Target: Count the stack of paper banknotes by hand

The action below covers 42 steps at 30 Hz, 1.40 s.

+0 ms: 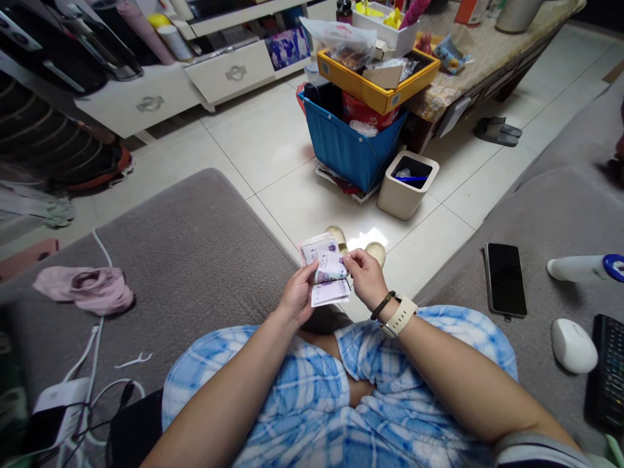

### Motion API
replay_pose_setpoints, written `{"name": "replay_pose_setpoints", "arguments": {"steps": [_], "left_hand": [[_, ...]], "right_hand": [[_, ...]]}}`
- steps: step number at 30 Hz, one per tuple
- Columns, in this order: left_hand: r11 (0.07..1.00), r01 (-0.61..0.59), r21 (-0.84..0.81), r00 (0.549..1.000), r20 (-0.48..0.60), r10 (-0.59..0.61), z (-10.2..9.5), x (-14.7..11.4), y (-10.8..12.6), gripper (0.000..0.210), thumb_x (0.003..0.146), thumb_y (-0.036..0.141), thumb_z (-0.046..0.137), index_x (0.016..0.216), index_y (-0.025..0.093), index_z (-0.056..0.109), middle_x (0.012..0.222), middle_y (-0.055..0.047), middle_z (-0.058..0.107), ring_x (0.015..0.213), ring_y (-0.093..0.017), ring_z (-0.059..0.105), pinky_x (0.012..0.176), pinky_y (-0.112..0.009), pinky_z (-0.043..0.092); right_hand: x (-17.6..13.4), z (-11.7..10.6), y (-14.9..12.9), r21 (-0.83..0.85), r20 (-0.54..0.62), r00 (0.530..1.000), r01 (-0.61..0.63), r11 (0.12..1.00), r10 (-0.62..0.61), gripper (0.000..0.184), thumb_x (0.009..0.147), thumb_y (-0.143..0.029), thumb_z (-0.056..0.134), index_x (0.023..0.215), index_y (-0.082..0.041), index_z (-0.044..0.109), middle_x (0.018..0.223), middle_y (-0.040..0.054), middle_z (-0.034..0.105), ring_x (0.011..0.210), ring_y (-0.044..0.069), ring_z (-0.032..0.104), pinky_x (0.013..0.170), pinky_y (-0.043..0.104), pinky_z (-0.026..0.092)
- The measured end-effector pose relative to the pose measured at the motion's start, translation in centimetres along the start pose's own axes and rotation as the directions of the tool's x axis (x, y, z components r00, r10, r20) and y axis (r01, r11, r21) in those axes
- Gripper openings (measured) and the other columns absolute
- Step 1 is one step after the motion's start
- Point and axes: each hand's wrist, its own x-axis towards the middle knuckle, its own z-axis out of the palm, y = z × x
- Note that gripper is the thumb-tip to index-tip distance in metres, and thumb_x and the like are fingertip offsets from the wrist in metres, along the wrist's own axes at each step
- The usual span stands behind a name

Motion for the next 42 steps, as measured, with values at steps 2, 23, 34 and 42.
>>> {"name": "replay_pose_setpoints", "arguments": {"steps": [2, 23, 34, 42], "left_hand": [[1.0, 0.01, -0.026, 1.0, -0.009, -0.01, 0.0, 0.1, 0.0, 0.029, 0.069, 0.025, 0.065, 0.094, 0.009, 0.064, 0.083, -0.01, 0.071, 0.083, -0.024, 0.067, 0.085, -0.038, 0.049], [0.996, -0.089, -0.007, 0.996, -0.008, 0.089, -0.6, 0.7, -0.2, 0.025, 0.071, 0.028, 0.064, 0.089, 0.01, 0.066, 0.082, -0.009, 0.072, 0.089, -0.024, 0.065, 0.086, -0.036, 0.048], [0.997, -0.075, 0.016, 0.997, -0.009, 0.076, -0.4, 0.4, 0.1, 0.026, 0.069, 0.023, 0.065, 0.09, 0.009, 0.064, 0.08, -0.01, 0.071, 0.086, -0.025, 0.066, 0.082, -0.037, 0.049], [0.998, -0.052, 0.037, 0.998, -0.022, 0.053, -0.4, 0.3, 0.1, 0.034, 0.059, 0.018, 0.071, 0.092, 0.011, 0.064, 0.085, -0.009, 0.071, 0.081, -0.024, 0.066, 0.081, -0.037, 0.049]], "right_hand": [[0.0, 0.0, -0.1, 0.005, 0.008, 1.0, 0.003, 1.0, -0.003, 0.024, 0.075, -0.038, 0.059, 0.064, -0.019, 0.051, 0.057, -0.0047, 0.045, 0.053, 0.01, 0.039, 0.051, 0.024, 0.032], [-0.3, 0.1, -0.7, 0.047, 0.096, 0.995, 0.02, 0.999, -0.024, 0.023, 0.079, -0.036, 0.055, 0.064, -0.018, 0.051, 0.056, -0.0044, 0.043, 0.053, 0.01, 0.04, 0.052, 0.023, 0.033], [-0.4, 0.1, -0.8, 0.047, 0.136, 0.99, 0.021, 0.999, -0.027, 0.024, 0.082, -0.038, 0.052, 0.069, -0.018, 0.056, 0.053, -0.0025, 0.052, 0.052, 0.011, 0.042, 0.053, 0.024, 0.034], [-0.2, 0.0, -0.2, 0.057, 0.063, 0.998, 0.008, 0.998, -0.011, 0.025, 0.073, -0.04, 0.064, 0.068, -0.019, 0.05, 0.052, -0.0056, 0.046, 0.049, 0.01, 0.04, 0.049, 0.023, 0.032]]}}
